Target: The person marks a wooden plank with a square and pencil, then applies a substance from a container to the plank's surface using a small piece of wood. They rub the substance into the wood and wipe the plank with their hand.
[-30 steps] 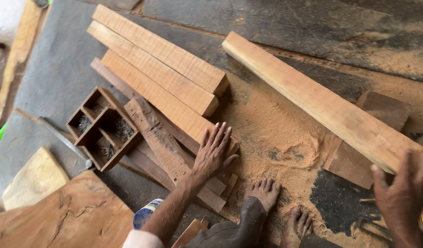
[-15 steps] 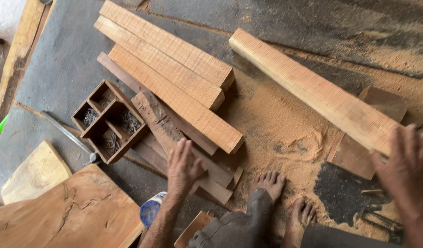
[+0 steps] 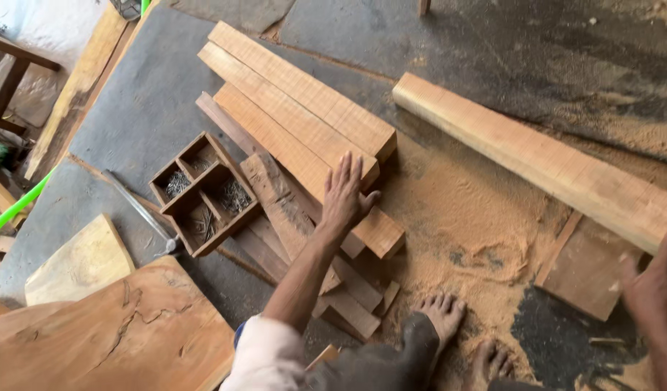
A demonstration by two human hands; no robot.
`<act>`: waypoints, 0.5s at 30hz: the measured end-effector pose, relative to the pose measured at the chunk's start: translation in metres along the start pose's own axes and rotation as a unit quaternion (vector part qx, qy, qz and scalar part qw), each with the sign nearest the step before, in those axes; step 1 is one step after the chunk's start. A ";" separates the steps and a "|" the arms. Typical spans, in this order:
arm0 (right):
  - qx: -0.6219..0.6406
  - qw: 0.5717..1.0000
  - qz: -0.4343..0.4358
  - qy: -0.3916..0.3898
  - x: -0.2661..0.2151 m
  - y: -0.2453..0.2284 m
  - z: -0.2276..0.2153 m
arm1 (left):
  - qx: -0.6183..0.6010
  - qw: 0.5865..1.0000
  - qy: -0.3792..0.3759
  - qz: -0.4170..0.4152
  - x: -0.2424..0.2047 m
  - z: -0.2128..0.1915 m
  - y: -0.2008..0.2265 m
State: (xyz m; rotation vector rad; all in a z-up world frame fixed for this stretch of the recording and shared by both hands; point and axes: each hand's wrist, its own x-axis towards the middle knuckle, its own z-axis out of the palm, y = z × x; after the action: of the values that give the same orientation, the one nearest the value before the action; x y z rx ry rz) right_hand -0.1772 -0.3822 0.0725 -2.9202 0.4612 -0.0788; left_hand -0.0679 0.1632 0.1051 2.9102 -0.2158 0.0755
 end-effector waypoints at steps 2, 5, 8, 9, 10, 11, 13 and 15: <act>-0.059 0.998 -0.010 -0.012 -0.023 0.001 0.000 | 0.044 0.999 -0.027 -0.008 0.035 0.013 0.002; -0.198 0.977 -0.062 -0.042 -0.050 0.006 0.011 | 0.105 0.990 -0.091 -0.010 0.073 0.027 -0.001; -0.108 0.989 -0.036 -0.095 -0.083 0.013 0.032 | 0.088 0.994 -0.051 -0.024 0.086 0.042 0.001; -0.058 0.992 -0.046 -0.100 -0.091 0.013 0.041 | 0.103 0.994 -0.034 -0.016 0.086 0.046 0.000; -0.009 0.993 -0.056 -0.105 -0.098 0.011 0.051 | 0.117 0.993 -0.017 -0.009 0.086 0.050 -0.001; 0.011 0.993 -0.069 -0.097 -0.103 0.011 0.059 | 0.131 0.991 -0.001 -0.003 0.083 0.054 -0.002; 0.024 0.993 -0.101 -0.065 -0.105 0.005 0.071 | 0.121 0.993 0.011 0.004 0.082 0.056 -0.005; 0.024 0.992 -0.114 -0.043 -0.102 0.000 0.072 | 0.100 0.995 -0.001 -0.003 0.089 0.052 -0.003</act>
State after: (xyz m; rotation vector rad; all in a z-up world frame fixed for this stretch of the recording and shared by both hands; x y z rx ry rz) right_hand -0.2679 -0.3383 -0.0004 -2.9028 0.1095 0.0059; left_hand 0.0217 0.1415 0.0595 3.1106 -0.2114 0.0997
